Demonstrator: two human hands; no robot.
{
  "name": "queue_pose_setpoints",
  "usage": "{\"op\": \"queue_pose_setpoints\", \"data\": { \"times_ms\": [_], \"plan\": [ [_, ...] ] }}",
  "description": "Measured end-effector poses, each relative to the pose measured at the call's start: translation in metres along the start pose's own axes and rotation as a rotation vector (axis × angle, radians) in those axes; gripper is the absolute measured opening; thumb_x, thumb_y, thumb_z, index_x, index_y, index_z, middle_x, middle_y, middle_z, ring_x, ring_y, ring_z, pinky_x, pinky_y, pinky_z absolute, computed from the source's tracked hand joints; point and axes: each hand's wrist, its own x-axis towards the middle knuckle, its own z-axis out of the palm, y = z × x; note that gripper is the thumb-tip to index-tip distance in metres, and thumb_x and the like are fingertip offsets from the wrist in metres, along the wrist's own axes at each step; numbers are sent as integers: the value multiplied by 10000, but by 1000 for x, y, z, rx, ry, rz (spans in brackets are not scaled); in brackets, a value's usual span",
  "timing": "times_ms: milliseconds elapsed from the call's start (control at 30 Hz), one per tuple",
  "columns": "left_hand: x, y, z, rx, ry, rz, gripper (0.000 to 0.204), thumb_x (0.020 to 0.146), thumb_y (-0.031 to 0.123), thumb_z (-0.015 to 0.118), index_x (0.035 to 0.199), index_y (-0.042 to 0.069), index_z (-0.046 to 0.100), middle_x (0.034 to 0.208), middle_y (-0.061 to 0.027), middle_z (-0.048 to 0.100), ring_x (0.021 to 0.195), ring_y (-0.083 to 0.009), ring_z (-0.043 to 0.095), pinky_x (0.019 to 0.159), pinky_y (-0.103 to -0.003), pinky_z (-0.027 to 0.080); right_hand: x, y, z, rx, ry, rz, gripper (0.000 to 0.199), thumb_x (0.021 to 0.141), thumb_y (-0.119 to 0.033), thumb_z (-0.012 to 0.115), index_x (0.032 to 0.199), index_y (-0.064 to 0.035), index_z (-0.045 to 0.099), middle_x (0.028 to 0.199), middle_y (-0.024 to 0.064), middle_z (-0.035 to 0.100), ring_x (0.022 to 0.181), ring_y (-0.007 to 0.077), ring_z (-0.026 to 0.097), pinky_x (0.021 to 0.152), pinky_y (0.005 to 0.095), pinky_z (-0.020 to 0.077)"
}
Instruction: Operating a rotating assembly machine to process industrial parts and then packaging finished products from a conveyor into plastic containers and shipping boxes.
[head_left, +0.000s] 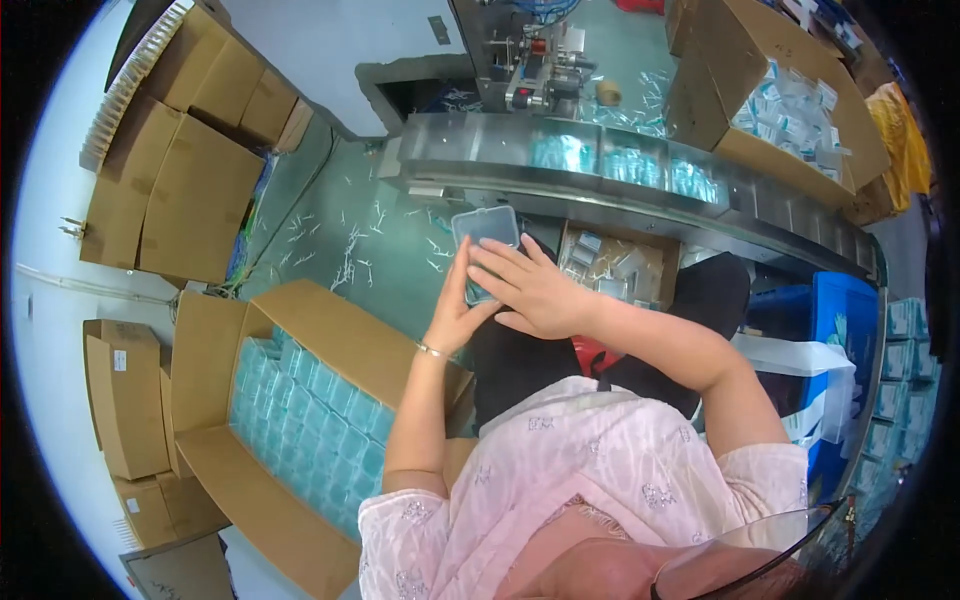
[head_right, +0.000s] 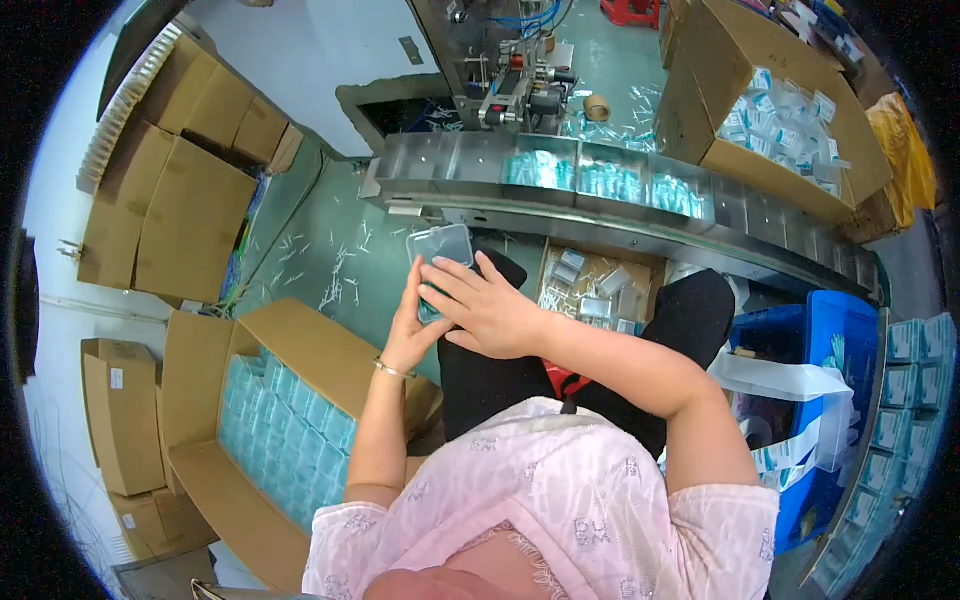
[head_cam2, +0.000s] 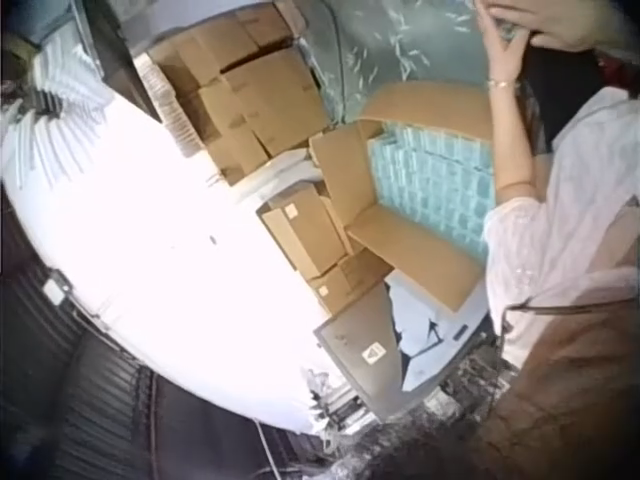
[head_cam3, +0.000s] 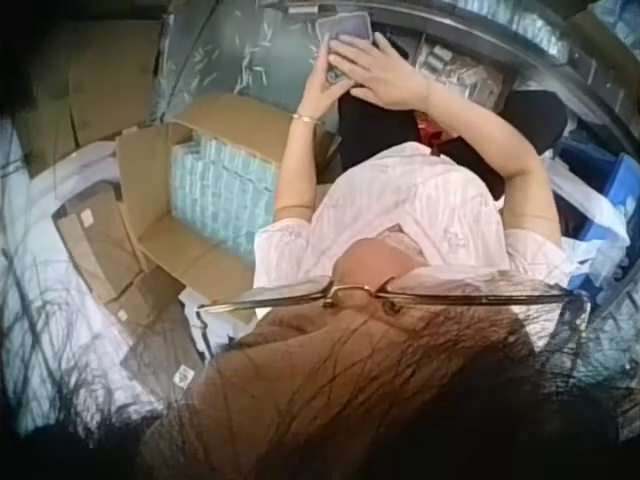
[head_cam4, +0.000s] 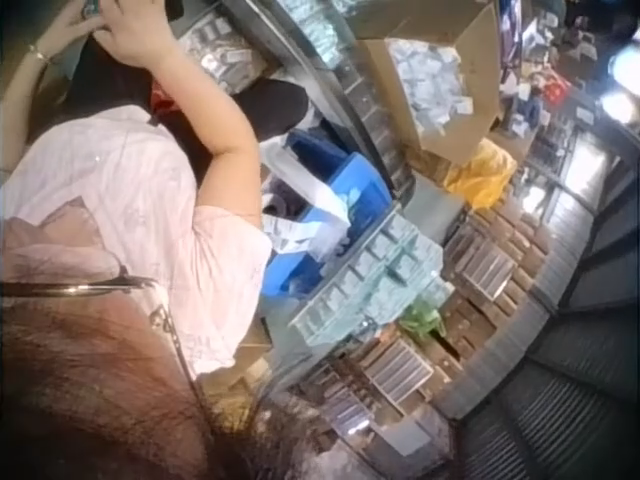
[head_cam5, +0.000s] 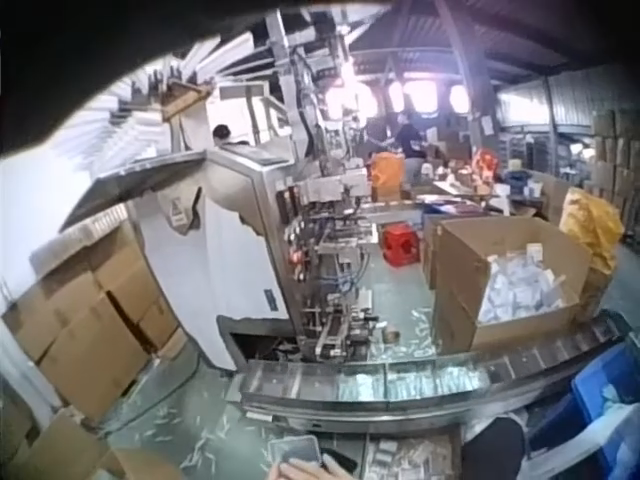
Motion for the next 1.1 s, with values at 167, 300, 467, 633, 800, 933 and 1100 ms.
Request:
{"op": "queue_pose_setpoints", "data": {
  "times_ms": [167,300,467,633,800,933,1100],
  "plan": [
    [-2,16,7,-545,117,34,889,692,37,567,1354,52,-26,1316,-175,282,1218,-258,297,990,-347,262,-7,12,9,276,345,48,489,723,-29,548,1185,-2,392,1224,175,366,1135,332,377,925,350,343],
    [-2,13,9,-979,255,-175,801,658,-52,532,1333,36,109,1207,-152,406,1141,-231,384,936,-337,328,-11,4,19,617,512,441,362,677,7,593,1025,-9,493,961,108,468,782,201,521,656,278,437],
    [-7,9,14,-768,372,-260,623,614,-49,626,1148,43,320,1136,-140,438,1085,-223,421,889,-356,368,-7,3,25,776,445,673,366,597,-25,676,913,-19,492,832,53,464,540,100,412,524,225,383],
    [-1,49,-24,322,-266,72,817,473,45,770,1157,65,323,1262,-178,258,1124,-314,383,901,-381,375,-4,2,28,756,462,660,412,585,18,635,959,-25,467,835,68,460,547,116,431,529,236,396],
    [7,68,-27,461,-358,-24,1046,446,83,792,1297,71,183,1278,-198,233,1170,-389,306,943,-401,341,5,-8,34,769,375,522,581,557,77,618,1086,-14,396,893,99,445,710,151,492,574,258,434],
    [1,58,-32,405,-310,45,877,603,187,725,1295,67,201,1282,-221,220,1165,-403,306,952,-397,330,-6,11,35,1340,154,466,738,562,2,677,1218,-38,341,1011,138,455,874,247,492,708,296,453],
    [-4,22,-31,419,-102,-183,504,800,216,517,1223,55,294,1267,-233,253,1155,-396,325,942,-387,318,-4,-9,54,327,242,289,795,548,-177,738,1215,-6,341,1154,166,413,1091,320,393,913,403,321]
  ]
}}
